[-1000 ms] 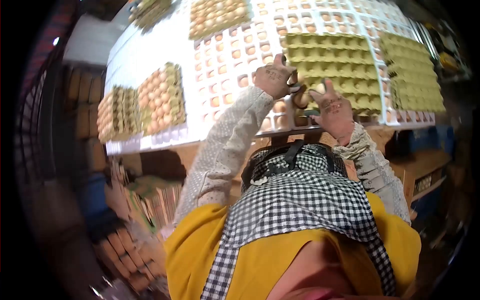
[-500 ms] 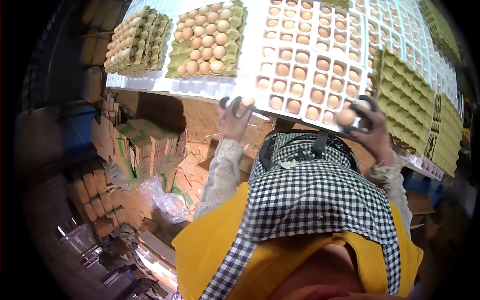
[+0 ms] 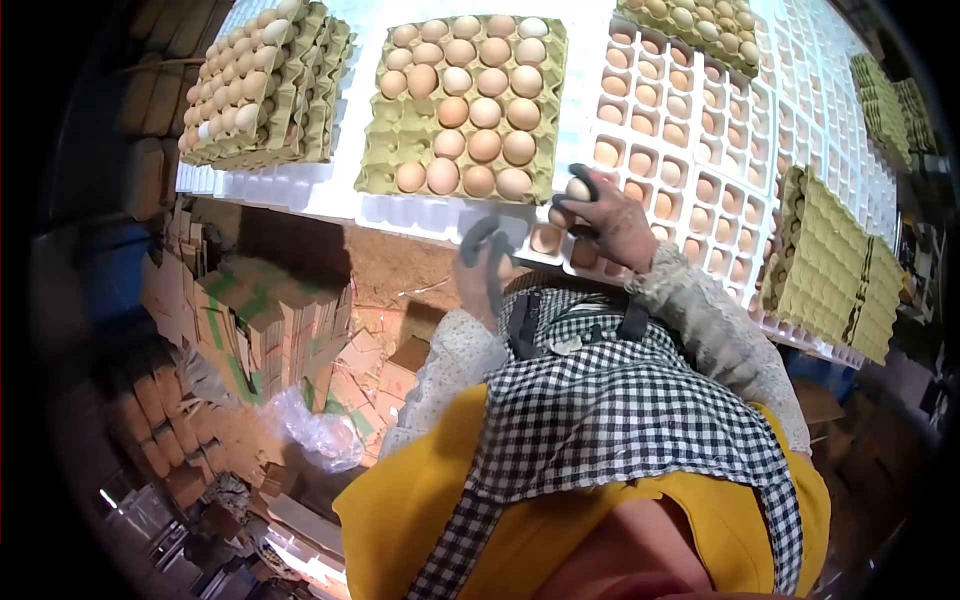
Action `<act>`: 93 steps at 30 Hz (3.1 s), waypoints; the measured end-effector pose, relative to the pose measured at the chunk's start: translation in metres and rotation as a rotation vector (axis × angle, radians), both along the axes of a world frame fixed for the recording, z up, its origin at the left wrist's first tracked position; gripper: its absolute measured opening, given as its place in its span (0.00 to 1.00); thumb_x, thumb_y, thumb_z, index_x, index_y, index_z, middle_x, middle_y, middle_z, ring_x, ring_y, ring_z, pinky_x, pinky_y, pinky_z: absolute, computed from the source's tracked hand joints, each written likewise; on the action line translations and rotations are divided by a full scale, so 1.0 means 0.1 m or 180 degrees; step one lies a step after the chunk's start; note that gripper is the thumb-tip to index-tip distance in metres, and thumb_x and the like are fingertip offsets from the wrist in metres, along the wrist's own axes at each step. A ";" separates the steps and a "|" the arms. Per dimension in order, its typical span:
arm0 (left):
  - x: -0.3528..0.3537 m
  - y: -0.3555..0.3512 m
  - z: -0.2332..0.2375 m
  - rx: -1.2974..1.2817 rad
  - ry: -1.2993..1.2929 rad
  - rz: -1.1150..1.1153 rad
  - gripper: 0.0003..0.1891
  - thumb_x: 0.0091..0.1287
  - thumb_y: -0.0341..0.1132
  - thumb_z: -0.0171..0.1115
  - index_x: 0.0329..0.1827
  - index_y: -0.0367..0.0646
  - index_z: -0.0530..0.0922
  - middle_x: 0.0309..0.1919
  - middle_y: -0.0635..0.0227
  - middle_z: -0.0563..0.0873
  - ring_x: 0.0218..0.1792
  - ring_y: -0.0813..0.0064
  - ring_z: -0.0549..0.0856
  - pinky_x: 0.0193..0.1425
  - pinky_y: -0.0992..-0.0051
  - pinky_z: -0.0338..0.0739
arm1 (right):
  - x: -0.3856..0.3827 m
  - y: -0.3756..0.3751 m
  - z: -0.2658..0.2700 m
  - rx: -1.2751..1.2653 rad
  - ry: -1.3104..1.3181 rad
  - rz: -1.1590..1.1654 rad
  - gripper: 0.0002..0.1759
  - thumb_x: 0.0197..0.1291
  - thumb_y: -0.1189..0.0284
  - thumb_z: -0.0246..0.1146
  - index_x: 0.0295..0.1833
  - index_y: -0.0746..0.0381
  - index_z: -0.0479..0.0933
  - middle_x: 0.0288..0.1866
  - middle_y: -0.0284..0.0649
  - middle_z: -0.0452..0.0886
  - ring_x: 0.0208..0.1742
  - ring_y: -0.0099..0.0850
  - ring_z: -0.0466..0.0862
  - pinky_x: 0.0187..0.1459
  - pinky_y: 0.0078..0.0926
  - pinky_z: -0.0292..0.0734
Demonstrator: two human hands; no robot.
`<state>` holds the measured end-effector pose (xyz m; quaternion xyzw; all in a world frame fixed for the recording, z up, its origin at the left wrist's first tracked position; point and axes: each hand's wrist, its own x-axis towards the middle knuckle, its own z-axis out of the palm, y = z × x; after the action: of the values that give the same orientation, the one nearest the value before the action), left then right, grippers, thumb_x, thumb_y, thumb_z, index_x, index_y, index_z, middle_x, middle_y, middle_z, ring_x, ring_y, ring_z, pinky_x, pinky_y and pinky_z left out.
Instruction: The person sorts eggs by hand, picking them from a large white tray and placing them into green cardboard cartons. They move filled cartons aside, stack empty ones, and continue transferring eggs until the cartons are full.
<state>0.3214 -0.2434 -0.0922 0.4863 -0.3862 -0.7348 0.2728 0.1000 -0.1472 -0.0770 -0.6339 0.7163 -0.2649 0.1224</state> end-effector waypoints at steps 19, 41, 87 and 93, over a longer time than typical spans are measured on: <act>-0.57 0.12 -0.08 -0.4059 -0.1837 -0.2757 0.29 0.57 0.45 0.68 0.62 0.45 0.76 0.61 0.49 0.76 0.49 0.56 0.83 0.51 0.59 0.76 | -0.45 -0.81 -0.45 -0.0763 -0.1238 -0.1335 0.25 0.57 0.74 0.60 0.62 0.61 0.76 0.58 0.47 0.78 0.59 0.45 0.78 0.63 0.37 0.71; -1.01 0.21 0.14 -0.4098 -0.2003 -0.2606 0.32 0.57 0.43 0.69 0.65 0.45 0.73 0.66 0.49 0.73 0.56 0.55 0.81 0.56 0.60 0.76 | -0.67 -0.59 0.01 -0.0758 -0.1014 -0.1757 0.22 0.52 0.76 0.66 0.56 0.58 0.79 0.48 0.44 0.83 0.50 0.44 0.83 0.52 0.39 0.77; -3.53 3.11 0.87 -0.1911 0.0251 -0.2929 0.21 0.70 0.29 0.61 0.65 0.34 0.72 0.53 0.61 0.81 0.50 0.74 0.82 0.54 0.74 0.77 | -3.17 6.47 0.98 0.0343 0.1547 -0.6036 0.22 0.62 0.61 0.58 0.61 0.55 0.77 0.51 0.49 0.84 0.46 0.50 0.84 0.49 0.46 0.80; -3.35 3.08 0.31 -0.2384 -0.0301 -0.3146 0.25 0.68 0.33 0.66 0.66 0.34 0.72 0.54 0.63 0.81 0.48 0.73 0.82 0.52 0.74 0.78 | -3.34 6.89 0.17 0.1856 0.0671 -0.6023 0.25 0.65 0.53 0.54 0.61 0.55 0.77 0.55 0.45 0.83 0.50 0.46 0.84 0.50 0.46 0.80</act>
<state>-0.0138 0.0643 -0.0614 0.1533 -0.8089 -0.5666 0.0351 -0.2339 0.5414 -0.0600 0.2328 0.9710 -0.0095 -0.0525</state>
